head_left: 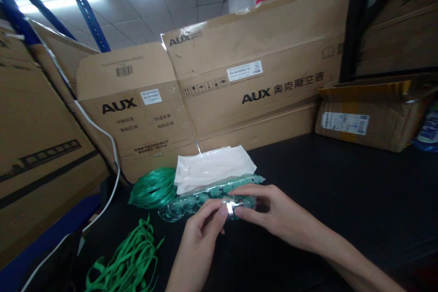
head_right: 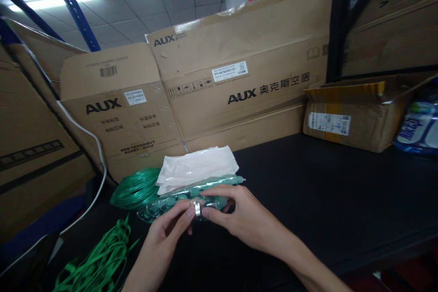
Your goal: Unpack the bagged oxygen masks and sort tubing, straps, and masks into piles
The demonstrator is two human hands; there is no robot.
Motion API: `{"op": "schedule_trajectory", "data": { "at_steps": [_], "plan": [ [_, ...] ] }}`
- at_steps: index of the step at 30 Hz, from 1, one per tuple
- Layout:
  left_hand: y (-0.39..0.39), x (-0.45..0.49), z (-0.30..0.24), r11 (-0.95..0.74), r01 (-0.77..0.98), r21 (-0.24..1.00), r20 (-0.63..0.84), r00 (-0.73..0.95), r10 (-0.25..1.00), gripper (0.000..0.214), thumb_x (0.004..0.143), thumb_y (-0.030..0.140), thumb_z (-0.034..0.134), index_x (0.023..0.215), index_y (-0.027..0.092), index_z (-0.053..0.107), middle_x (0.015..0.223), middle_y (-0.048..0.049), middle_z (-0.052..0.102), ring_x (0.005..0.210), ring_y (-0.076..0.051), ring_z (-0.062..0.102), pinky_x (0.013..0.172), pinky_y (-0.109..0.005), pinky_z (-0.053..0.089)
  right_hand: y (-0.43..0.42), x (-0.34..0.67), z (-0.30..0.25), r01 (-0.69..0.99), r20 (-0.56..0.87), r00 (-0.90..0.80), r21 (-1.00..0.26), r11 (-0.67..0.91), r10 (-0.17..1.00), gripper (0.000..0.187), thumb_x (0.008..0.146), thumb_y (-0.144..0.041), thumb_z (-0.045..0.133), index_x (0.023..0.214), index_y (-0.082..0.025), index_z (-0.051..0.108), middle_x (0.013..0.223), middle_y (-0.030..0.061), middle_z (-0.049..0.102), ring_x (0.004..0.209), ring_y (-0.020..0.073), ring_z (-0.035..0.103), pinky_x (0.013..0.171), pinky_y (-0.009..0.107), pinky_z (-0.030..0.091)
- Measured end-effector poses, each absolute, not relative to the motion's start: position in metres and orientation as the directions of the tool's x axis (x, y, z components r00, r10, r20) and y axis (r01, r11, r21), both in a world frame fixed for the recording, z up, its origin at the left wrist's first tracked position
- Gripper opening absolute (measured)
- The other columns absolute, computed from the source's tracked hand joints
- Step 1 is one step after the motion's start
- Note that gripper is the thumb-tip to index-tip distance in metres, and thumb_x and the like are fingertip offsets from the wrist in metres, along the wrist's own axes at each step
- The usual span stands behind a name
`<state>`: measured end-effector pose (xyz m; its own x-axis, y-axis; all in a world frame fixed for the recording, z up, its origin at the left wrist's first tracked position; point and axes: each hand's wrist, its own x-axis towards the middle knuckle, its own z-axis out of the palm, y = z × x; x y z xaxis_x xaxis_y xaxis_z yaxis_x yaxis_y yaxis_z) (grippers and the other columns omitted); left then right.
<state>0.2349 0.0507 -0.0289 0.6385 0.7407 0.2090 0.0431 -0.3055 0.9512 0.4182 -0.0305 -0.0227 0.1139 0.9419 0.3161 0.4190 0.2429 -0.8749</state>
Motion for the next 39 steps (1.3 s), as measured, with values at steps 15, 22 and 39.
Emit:
{"op": "schedule_trajectory", "data": {
  "at_steps": [15, 22, 39],
  "plan": [
    [0.052, 0.239, -0.035, -0.287, 0.003, 0.958, 0.213, 0.661, 0.72, 0.029, 0.086, 0.041, 0.073, 0.102, 0.018, 0.078, 0.093, -0.0064, 0.063, 0.062, -0.011, 0.052, 0.044, -0.017, 0.043, -0.035, 0.408, -0.018, 0.503, 0.369, 0.123, -0.824, 0.263, 0.921, 0.027, 0.093, -0.026, 0.064, 0.115, -0.025, 0.079, 0.096, 0.0017, 0.08, 0.09, 0.0223, 0.073, 0.08, 0.03, 0.056],
    [0.048, 0.242, -0.033, -0.278, 0.046, 0.959, 0.196, 0.603, 0.774, 0.031, 0.082, 0.042, 0.075, 0.1, 0.016, 0.075, 0.088, -0.0058, 0.067, 0.062, -0.013, 0.057, 0.05, -0.02, 0.049, -0.034, 0.409, -0.019, 0.542, 0.455, 0.106, -0.772, 0.332, 0.884, 0.026, 0.095, -0.024, 0.063, 0.116, -0.027, 0.078, 0.114, 0.0038, 0.079, 0.103, 0.0225, 0.073, 0.091, 0.032, 0.055],
    [0.037, 0.245, -0.033, -0.571, 0.186, 0.799, 0.431, 0.484, 0.761, 0.02, 0.088, 0.039, 0.07, 0.087, 0.021, 0.077, 0.078, -0.0026, 0.06, 0.066, -0.015, 0.055, 0.057, -0.022, 0.044, -0.031, 0.408, -0.019, 0.526, 0.481, 0.232, -0.793, 0.307, 0.845, 0.025, 0.093, -0.022, 0.064, 0.113, -0.021, 0.079, 0.116, 0.0077, 0.078, 0.104, 0.0238, 0.073, 0.094, 0.035, 0.055]
  ]
}}
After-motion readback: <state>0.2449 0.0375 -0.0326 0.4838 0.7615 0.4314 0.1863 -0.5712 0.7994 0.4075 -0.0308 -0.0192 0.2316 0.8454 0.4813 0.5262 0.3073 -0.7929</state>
